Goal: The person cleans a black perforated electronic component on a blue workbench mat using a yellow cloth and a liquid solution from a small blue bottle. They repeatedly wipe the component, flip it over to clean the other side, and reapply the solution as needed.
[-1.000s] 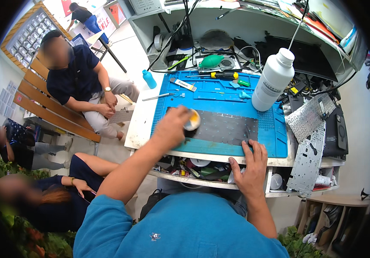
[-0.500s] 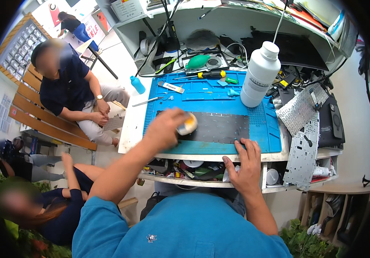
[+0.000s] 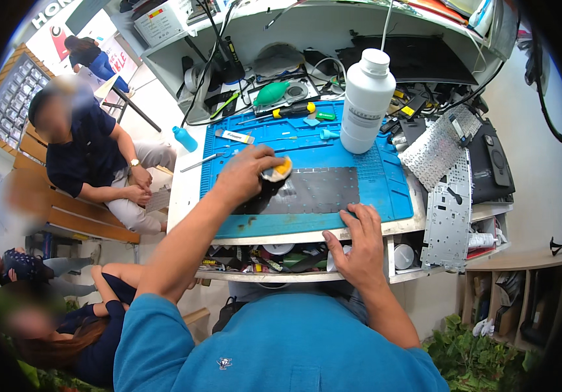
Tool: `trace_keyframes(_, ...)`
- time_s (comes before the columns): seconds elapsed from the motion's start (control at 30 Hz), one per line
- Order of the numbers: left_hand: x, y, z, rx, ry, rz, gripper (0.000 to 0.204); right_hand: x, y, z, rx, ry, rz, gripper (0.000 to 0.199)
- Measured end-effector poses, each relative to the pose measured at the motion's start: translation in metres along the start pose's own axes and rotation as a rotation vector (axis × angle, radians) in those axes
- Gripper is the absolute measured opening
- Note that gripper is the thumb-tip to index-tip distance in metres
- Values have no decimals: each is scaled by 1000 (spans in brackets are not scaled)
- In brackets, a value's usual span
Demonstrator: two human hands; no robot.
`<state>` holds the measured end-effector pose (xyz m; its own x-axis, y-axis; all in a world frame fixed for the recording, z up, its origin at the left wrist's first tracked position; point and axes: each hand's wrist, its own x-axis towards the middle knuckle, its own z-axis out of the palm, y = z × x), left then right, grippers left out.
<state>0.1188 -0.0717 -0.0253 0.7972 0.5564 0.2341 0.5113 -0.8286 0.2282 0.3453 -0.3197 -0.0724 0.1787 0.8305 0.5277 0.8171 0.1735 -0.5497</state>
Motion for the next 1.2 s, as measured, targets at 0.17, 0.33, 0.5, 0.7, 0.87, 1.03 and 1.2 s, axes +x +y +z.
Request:
trace_keyframes(0.17,-19,56,6,-126,-162,225,72,-2,1,-3,21,38,19,47)
trace_keyframes(0.33,17,29,4,-76,34,97,69,-3,5,-3,74,95,-4,39)
trace_keyframes(0.5,19,79,30,-229,0,235,65,-3,3,-4,41,131,-24,29)
trace_keyframes(0.7,48,111,32,-236,-145,372,61,-8,4,-5,91,159,-69,22)
trace_keyframes(0.87,100,92,52,-65,6,225,62,-5,6,1,5,151,-27,15)
trace_keyframes(1.03,78,107,55,-142,-23,310,54,-4,8,1,-8,150,-32,17)
trace_keyframes(1.2,86,107,50,-175,63,287,56,-4,7,-1,-27,142,-25,19)
